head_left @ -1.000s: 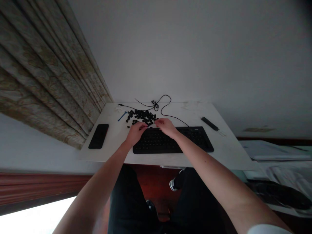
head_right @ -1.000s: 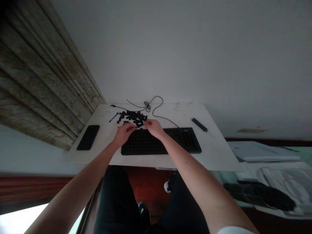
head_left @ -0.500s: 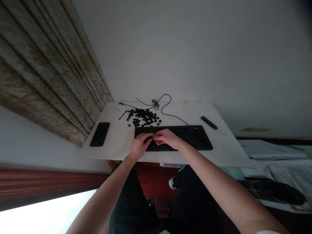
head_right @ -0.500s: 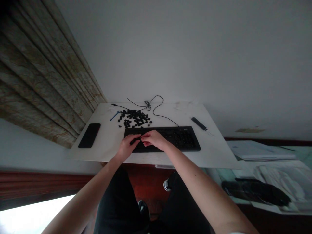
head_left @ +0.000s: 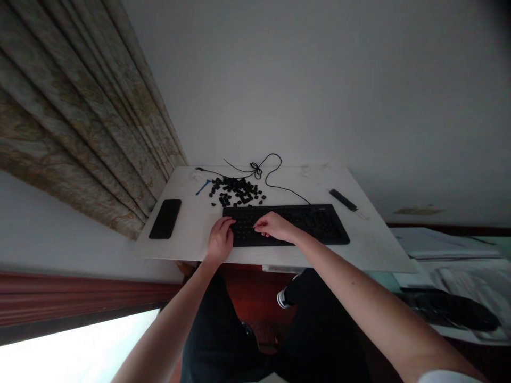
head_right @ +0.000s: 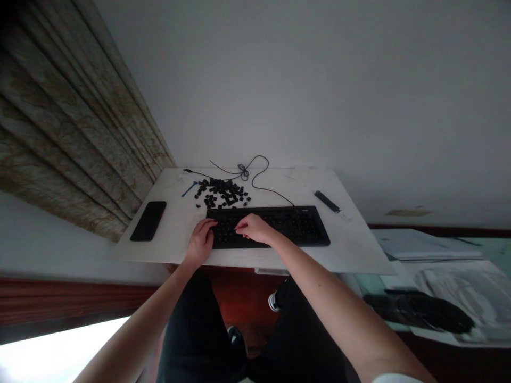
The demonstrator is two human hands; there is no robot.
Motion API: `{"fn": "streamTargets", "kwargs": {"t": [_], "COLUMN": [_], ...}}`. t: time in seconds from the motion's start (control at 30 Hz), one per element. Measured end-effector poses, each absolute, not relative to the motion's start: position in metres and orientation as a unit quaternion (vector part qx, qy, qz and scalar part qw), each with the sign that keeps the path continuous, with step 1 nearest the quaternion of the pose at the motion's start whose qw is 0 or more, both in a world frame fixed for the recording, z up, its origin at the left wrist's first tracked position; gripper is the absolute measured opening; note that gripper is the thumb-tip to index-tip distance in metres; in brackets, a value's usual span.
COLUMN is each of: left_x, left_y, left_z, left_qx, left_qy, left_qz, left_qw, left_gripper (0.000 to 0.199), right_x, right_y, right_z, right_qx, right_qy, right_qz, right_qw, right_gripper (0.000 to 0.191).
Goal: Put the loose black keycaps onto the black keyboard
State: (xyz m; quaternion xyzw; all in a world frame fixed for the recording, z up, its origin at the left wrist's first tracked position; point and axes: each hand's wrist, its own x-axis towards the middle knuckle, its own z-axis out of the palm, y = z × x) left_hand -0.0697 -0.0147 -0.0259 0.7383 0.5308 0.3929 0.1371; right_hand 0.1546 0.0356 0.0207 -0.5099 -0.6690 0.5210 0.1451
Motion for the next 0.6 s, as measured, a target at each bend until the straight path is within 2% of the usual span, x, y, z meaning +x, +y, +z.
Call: {"fn": "streamTargets", "kwargs": {"t": [0.27,0.6], "left_x": [-0.07,-0.069], "left_y": [-0.012,-0.011], "left_z": [-0.026,-0.025], "left_qx": [0.72,0.719], "left_qy": [0.547,0.546], "left_qz": [0.393,0.395], "left_qw": [0.165,0.169], "left_gripper": [0.033,0.029], "right_x": [0.147,0.143], "right_y": [0.042,0.045], "right_z": [0.026,0.023], "right_qx": [-0.544,-0.561], "right_qy": [-0.688,-0.663], "right_qz": [0.472,0.488], "right_qw": [0.089,0.084], "right_gripper": [0.004,0.004]}}
